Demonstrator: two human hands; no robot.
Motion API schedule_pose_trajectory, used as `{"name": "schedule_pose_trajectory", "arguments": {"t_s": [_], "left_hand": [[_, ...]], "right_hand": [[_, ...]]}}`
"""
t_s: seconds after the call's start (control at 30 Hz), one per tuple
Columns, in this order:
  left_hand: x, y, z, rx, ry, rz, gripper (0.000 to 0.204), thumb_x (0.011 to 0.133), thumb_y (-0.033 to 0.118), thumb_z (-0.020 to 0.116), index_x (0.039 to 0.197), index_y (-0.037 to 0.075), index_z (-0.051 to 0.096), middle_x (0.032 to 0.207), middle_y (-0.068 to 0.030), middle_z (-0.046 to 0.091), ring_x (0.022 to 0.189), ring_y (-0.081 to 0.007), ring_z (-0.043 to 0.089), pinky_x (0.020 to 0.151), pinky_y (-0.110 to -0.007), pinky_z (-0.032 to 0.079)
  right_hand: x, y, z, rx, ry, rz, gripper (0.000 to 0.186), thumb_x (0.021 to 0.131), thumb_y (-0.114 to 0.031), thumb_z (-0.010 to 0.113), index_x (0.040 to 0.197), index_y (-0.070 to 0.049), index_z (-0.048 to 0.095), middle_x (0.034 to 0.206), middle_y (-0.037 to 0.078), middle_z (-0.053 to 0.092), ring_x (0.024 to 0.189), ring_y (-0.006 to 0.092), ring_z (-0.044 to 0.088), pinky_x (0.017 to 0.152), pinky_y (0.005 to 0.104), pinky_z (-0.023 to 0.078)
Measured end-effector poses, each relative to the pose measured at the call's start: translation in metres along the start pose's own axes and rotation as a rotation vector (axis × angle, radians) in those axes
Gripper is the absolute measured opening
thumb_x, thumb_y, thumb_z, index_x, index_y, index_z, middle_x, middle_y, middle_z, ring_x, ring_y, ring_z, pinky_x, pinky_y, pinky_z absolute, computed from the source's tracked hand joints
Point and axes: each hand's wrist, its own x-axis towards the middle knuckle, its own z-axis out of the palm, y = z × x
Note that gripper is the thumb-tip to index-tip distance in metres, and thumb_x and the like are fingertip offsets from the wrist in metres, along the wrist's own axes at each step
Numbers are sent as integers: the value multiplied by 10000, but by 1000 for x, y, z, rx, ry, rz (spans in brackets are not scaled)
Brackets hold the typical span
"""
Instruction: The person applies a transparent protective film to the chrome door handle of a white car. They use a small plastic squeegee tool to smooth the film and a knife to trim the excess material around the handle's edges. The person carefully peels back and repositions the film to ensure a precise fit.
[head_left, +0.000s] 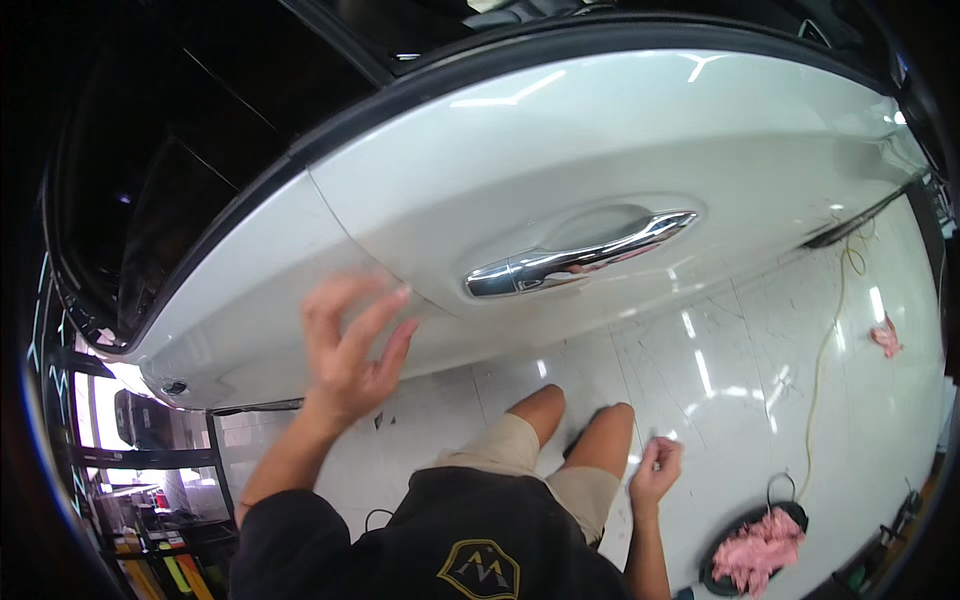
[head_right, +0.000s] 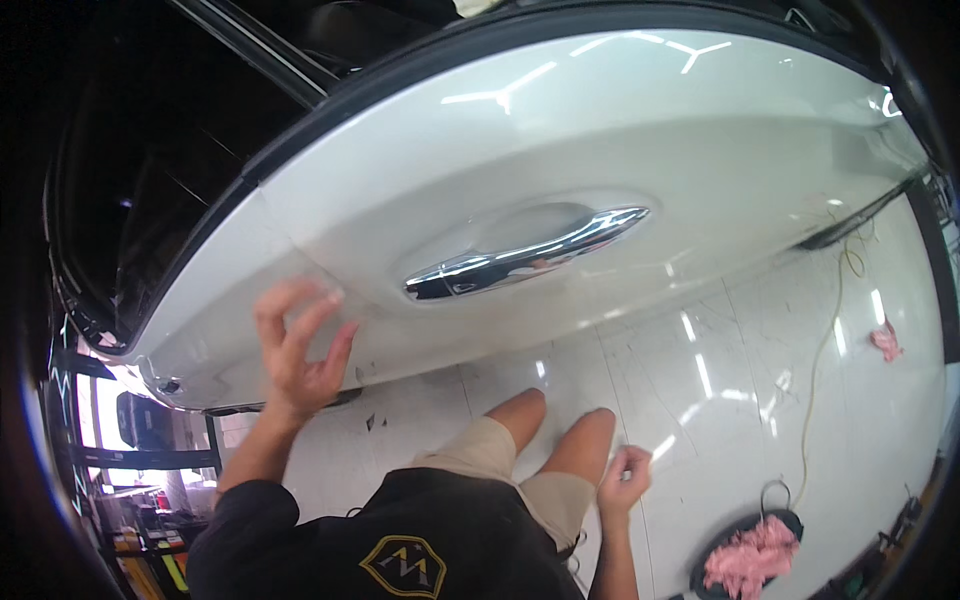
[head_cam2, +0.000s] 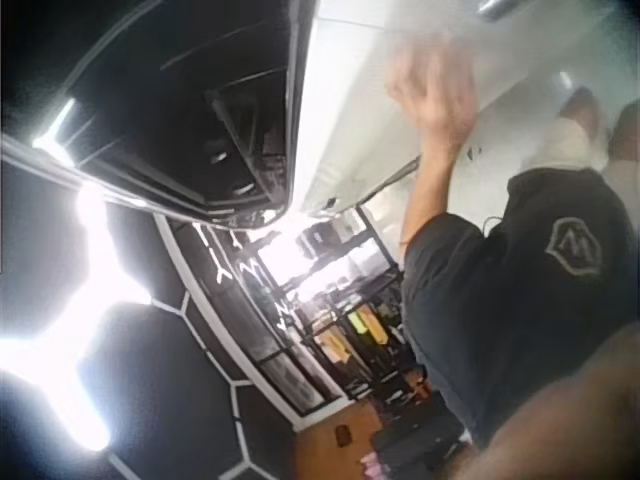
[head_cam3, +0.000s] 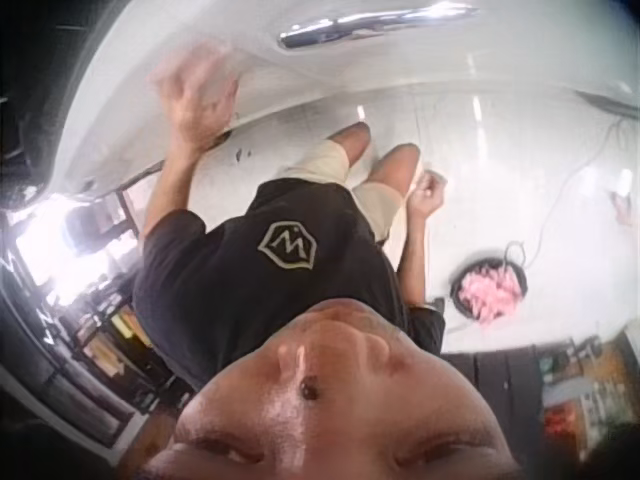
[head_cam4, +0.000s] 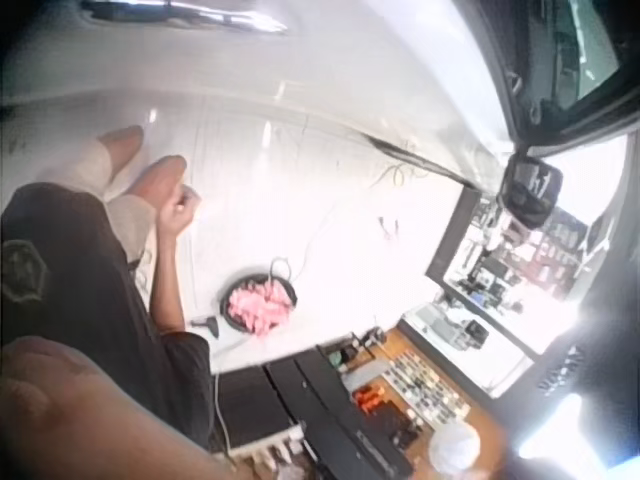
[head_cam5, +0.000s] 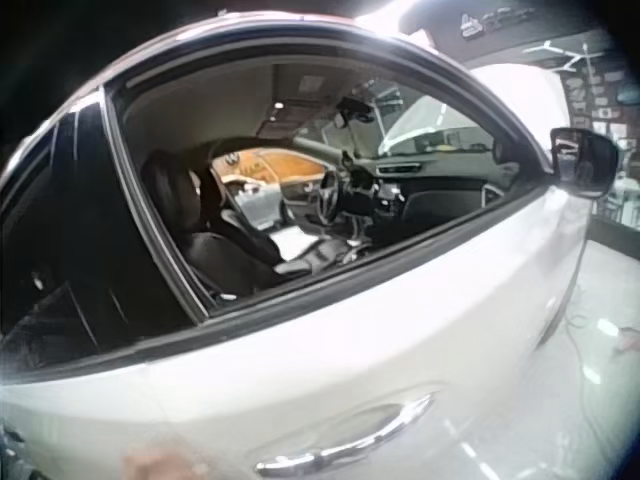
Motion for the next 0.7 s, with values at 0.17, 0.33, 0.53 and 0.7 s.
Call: {"name": "schedule_pose_trajectory", "arguments": {"t_s": [0.17,0.33,0.53,0.7], "left_hand": [[21,83,31,-642,-242,-430,435,855,30,716,1286,44,654,1335,-193,566,1189,-372,575,1055,-467,455],[87,136,50,-527,-195,-226,469,893,132,692,1343,27,611,1366,-193,551,1264,-388,528,1115,-464,389],[134,134,80,-319,-395,-238,449,941,272,666,1301,8,620,1260,-201,634,1140,-392,611,985,-481,461],[144,143,88,-205,-358,-316,382,993,350,607,1145,4,667,1057,-216,702,965,-415,671,868,-520,500]], "right_hand": [[-19,2,-141,-360,105,310,116,1006,-97,601,936,-9,576,718,41,563,629,115,534,572,269,428],[-106,-3,-265,-608,-101,561,122,978,-95,624,922,2,576,673,92,613,518,182,609,459,349,517],[-165,-26,-310,-292,67,1048,131,975,-110,634,947,10,588,680,102,638,527,181,632,441,318,490],[-174,-43,-310,-464,-316,941,151,983,-137,628,995,13,641,706,105,673,531,168,622,440,320,474]]}}
